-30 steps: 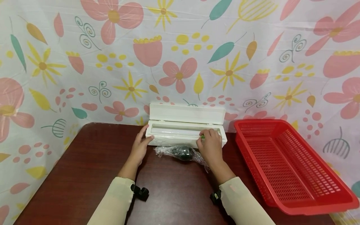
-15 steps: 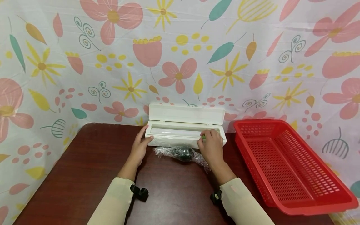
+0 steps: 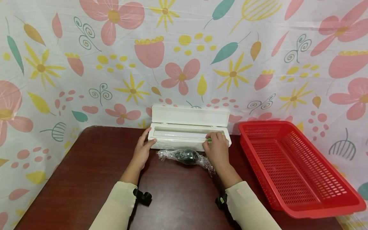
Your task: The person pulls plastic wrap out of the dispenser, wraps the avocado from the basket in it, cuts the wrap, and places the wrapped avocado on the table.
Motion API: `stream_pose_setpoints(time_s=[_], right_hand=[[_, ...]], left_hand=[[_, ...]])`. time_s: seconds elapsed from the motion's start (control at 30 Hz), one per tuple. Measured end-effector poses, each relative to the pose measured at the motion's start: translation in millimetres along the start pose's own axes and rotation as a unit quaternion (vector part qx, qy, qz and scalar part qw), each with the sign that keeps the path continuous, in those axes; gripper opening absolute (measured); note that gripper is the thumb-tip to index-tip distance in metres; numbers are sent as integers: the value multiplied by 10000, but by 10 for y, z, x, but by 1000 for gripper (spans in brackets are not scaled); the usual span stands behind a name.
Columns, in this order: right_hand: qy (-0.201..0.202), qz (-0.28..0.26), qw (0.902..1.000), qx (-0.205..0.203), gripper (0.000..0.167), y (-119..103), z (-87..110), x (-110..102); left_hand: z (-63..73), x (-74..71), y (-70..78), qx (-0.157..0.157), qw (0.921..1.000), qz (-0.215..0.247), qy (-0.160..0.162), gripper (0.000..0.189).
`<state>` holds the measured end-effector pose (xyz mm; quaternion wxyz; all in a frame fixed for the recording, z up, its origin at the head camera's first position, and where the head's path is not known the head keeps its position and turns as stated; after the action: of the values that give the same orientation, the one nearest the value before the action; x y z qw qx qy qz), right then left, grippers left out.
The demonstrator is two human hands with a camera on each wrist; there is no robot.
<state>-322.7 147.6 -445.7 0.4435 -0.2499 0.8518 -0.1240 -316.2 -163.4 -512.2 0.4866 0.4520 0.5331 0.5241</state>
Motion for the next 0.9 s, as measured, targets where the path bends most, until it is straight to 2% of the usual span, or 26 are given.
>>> stream_pose_setpoints(time_s=[0.77,0.9], right_hand=[[61,-151,9998,76,12,59,-5,6],[109,-165,9998,53,12,70,-10,16]], left_hand=[[-17,8,6,-1,10000,37,-19,58],[56,6,136,-154,9998,67,-125,61]])
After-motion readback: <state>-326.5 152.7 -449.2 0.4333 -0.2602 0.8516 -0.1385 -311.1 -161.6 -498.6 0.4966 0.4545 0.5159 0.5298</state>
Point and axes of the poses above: each hand's wrist, its own z-axis away from the middle knuckle, its own x-axis out of the palm, y = z × x, the point moved 5 cm from there along -z, towards the middle knuckle, and after that the axes turned 3 degrees about y, right-handed, at the moved point
